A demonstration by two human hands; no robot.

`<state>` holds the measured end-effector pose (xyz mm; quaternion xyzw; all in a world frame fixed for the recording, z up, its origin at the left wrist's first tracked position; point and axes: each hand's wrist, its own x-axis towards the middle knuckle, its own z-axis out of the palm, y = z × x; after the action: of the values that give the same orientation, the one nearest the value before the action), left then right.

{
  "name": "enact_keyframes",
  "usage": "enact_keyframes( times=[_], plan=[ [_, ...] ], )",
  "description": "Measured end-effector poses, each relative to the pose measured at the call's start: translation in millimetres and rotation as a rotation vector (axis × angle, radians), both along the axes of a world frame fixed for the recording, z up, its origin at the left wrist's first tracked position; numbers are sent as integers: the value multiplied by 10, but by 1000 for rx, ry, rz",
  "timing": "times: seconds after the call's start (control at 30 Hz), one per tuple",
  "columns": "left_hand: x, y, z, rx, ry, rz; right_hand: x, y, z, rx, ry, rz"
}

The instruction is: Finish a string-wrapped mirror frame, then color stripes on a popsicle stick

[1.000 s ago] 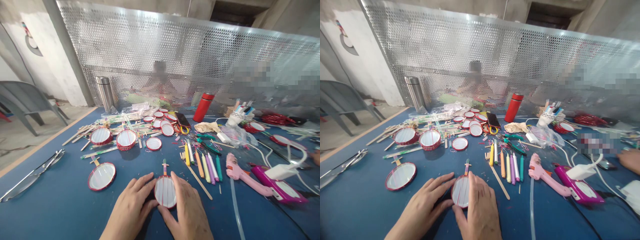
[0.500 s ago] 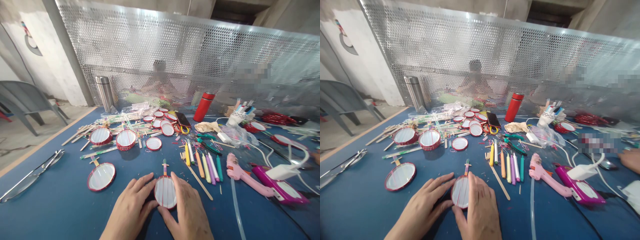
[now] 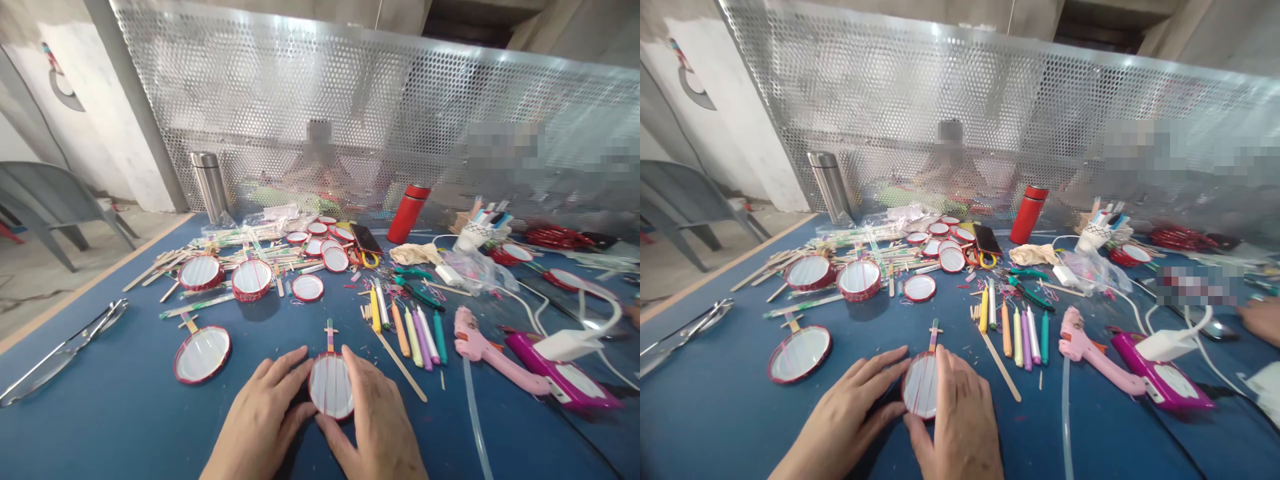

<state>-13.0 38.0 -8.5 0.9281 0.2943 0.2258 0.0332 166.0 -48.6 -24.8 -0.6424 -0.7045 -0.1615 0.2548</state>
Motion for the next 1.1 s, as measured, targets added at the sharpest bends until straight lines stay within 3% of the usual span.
enact_keyframes(
  times=[1.1],
  plan=[
    [-11, -12, -12, -45, -30, 14, -9, -2, 9, -12, 15, 3]
  ],
)
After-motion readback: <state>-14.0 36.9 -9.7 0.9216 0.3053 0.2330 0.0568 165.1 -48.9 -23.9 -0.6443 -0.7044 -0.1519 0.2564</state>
